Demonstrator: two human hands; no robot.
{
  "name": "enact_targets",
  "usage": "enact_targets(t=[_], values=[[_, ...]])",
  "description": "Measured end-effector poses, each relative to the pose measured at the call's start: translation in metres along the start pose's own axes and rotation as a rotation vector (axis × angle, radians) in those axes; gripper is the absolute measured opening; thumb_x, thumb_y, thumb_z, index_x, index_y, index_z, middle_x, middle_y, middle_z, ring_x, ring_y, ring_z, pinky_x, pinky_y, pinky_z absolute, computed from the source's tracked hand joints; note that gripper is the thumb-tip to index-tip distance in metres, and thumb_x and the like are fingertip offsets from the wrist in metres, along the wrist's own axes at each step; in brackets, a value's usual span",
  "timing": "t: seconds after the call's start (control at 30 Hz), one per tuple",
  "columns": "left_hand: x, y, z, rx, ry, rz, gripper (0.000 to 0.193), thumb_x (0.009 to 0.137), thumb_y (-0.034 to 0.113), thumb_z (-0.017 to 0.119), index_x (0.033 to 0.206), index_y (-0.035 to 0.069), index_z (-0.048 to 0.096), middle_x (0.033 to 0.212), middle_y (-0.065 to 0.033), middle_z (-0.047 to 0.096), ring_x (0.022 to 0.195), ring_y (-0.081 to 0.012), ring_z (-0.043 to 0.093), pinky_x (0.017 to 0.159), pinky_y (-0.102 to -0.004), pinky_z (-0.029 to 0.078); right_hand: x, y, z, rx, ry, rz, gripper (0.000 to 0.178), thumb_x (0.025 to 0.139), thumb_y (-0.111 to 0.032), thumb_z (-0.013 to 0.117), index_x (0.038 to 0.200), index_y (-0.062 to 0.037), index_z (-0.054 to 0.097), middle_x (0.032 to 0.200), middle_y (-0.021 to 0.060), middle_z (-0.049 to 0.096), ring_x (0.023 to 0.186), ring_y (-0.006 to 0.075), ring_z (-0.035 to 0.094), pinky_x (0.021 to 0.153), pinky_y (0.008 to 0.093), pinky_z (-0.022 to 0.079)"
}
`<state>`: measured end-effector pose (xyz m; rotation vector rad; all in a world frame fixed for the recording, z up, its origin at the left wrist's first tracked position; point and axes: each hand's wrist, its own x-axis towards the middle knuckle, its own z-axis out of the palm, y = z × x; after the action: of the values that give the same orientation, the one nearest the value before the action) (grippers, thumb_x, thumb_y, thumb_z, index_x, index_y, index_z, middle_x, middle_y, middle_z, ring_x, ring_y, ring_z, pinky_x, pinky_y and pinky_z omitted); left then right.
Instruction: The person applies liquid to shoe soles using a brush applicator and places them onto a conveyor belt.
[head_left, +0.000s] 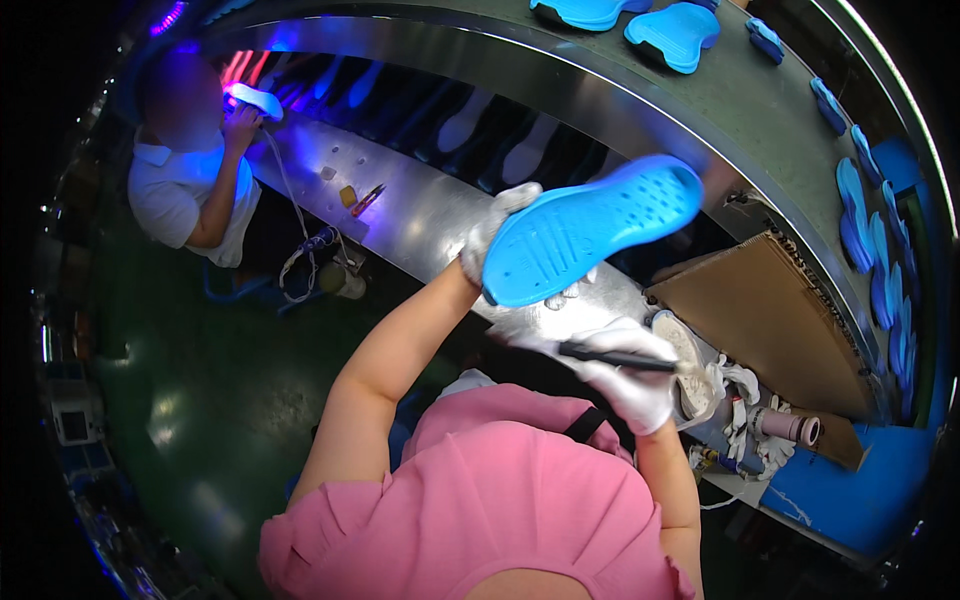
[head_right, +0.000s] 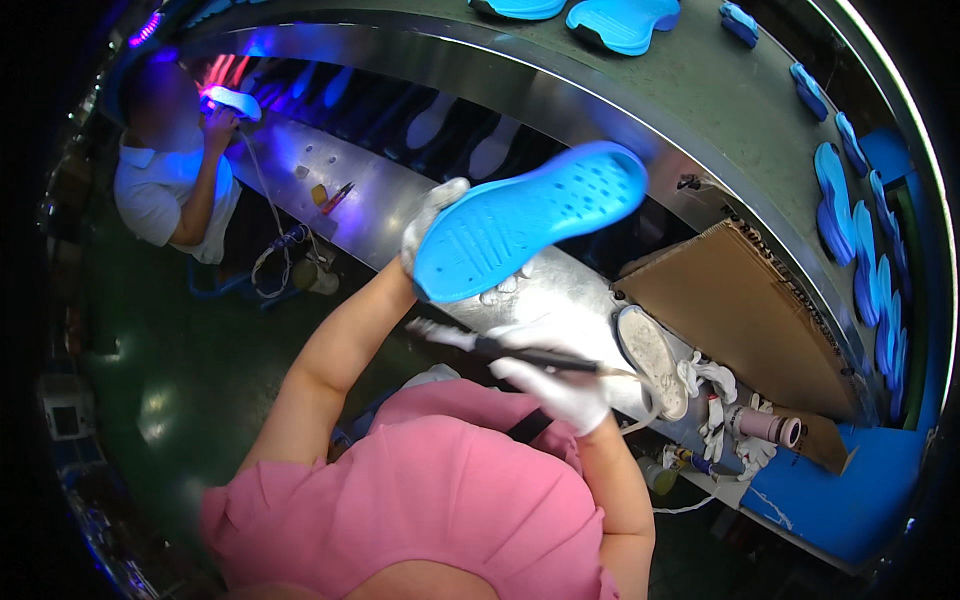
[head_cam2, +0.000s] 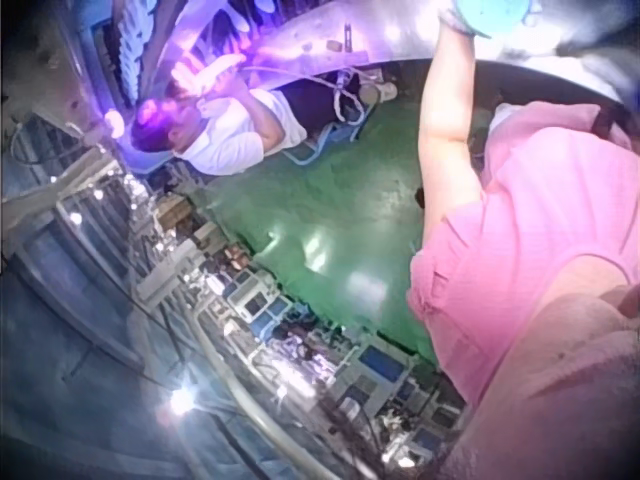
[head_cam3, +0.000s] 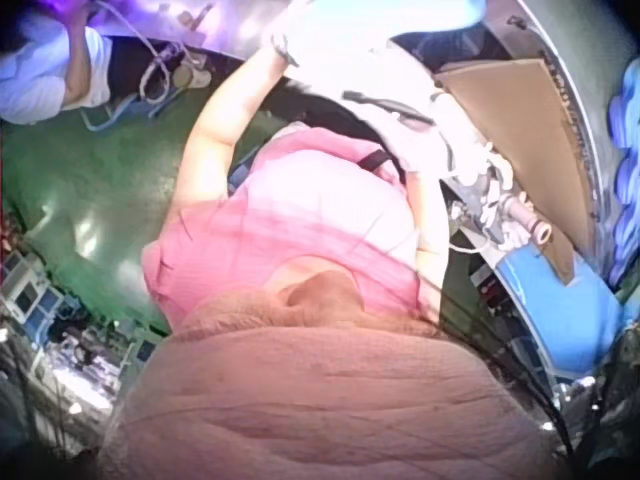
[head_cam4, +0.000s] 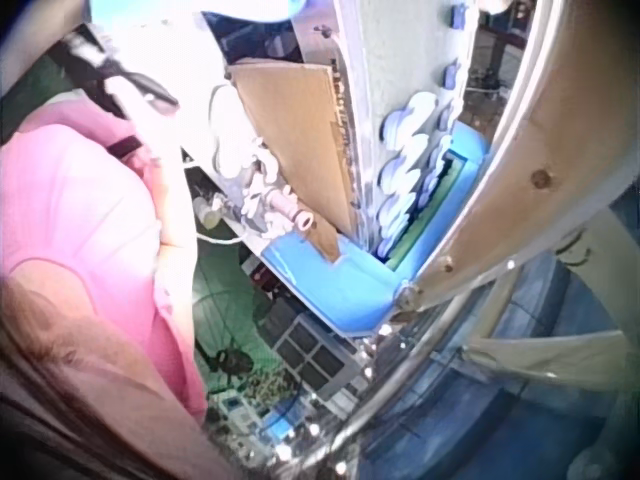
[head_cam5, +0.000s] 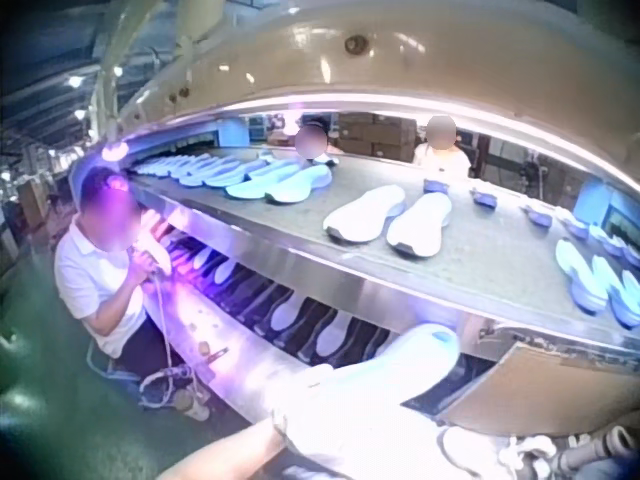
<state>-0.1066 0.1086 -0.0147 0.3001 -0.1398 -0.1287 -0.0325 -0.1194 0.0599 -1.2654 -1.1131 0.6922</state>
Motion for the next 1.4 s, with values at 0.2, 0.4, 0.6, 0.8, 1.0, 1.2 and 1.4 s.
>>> enact_targets(t=[0.2,0.4,0.6,0.8,1.0,1.2,1.4], values=[[-0.072,-0.073,-0.08,0.431,0.122,0.134,0.088,0.091,0.061,0.055,0.151,-0.001,0.037,0.14,-0.0205,0.055,0.113,-0.0284,0.065,0.093,-0.0322,0.054,-0.044,0.039,-0.033,0.122,0.569,0.127,0.023,0.089,0.001,0.072,0.109,0.0001,0.059,0.093,0.0157,0.071,0.065,0.0145,0.067,0.057,0.0219,0.054],[-0.132,-0.123,-0.17,-0.47,0.374,-0.24,0.099,0.089,0.078,0.045,0.144,-0.005,0.044,0.122,-0.0363,0.059,0.098,-0.0487,0.064,0.083,-0.0569,0.055,-0.085,0.084,-0.023,-0.067,0.733,0.429,0.021,0.088,-0.001,0.073,0.106,0.0011,0.061,0.083,0.0087,0.067,0.063,0.0117,0.064,0.058,0.0238,0.054],[-0.078,-0.117,-0.106,-0.362,0.43,-0.156,0.084,0.094,0.068,0.039,0.132,-0.006,0.055,0.11,-0.0329,0.065,0.087,-0.0443,0.066,0.075,-0.0493,0.053,-0.037,0.092,-0.033,-0.395,0.608,0.212,0.023,0.083,-0.004,0.08,0.102,0.0,0.067,0.087,0.0053,0.068,0.073,0.0113,0.065,0.064,0.0264,0.056],[-0.027,-0.117,-0.022,-0.352,0.182,0.003,0.079,0.082,0.041,0.061,0.143,-0.006,0.045,0.132,-0.032,0.058,0.117,-0.0492,0.06,0.104,-0.0618,0.046,0.047,0.031,-0.017,-1.141,0.427,-0.276,0.023,0.076,-0.006,0.083,0.097,-0.0059,0.073,0.088,0.0105,0.072,0.076,0.0271,0.07,0.073,0.0329,0.056],[-0.023,-0.123,0.01,-0.245,0.009,-0.035,0.078,0.074,0.03,0.061,0.146,0.003,0.046,0.14,-0.0229,0.056,0.125,-0.0465,0.055,0.11,-0.065,0.039,0.043,-0.006,-0.022,-1.038,0.544,-0.502,0.03,0.077,0.004,0.08,0.105,-0.0024,0.072,0.095,0.0144,0.073,0.074,0.0264,0.07,0.069,0.0314,0.057],[-0.028,-0.121,0.028,-0.386,0.153,0.069,0.076,0.072,0.029,0.062,0.14,-0.003,0.049,0.132,-0.0268,0.059,0.118,-0.0451,0.059,0.106,-0.0597,0.045,0.043,-0.012,-0.025,-0.932,0.313,-0.626,0.031,0.075,0.003,0.081,0.104,-0.0049,0.073,0.091,0.012,0.074,0.07,0.0232,0.069,0.065,0.0307,0.055],[-0.019,-0.119,0.061,-0.459,0.216,0.141,0.056,0.081,0.021,0.057,0.132,-0.005,0.056,0.123,-0.0211,0.065,0.114,-0.0405,0.063,0.105,-0.0571,0.047,0.04,-0.028,-0.016,-1.022,0.103,-0.525,0.035,0.076,0.005,0.078,0.107,-0.0073,0.07,0.089,0.0087,0.073,0.069,0.0248,0.068,0.063,0.0318,0.054]])
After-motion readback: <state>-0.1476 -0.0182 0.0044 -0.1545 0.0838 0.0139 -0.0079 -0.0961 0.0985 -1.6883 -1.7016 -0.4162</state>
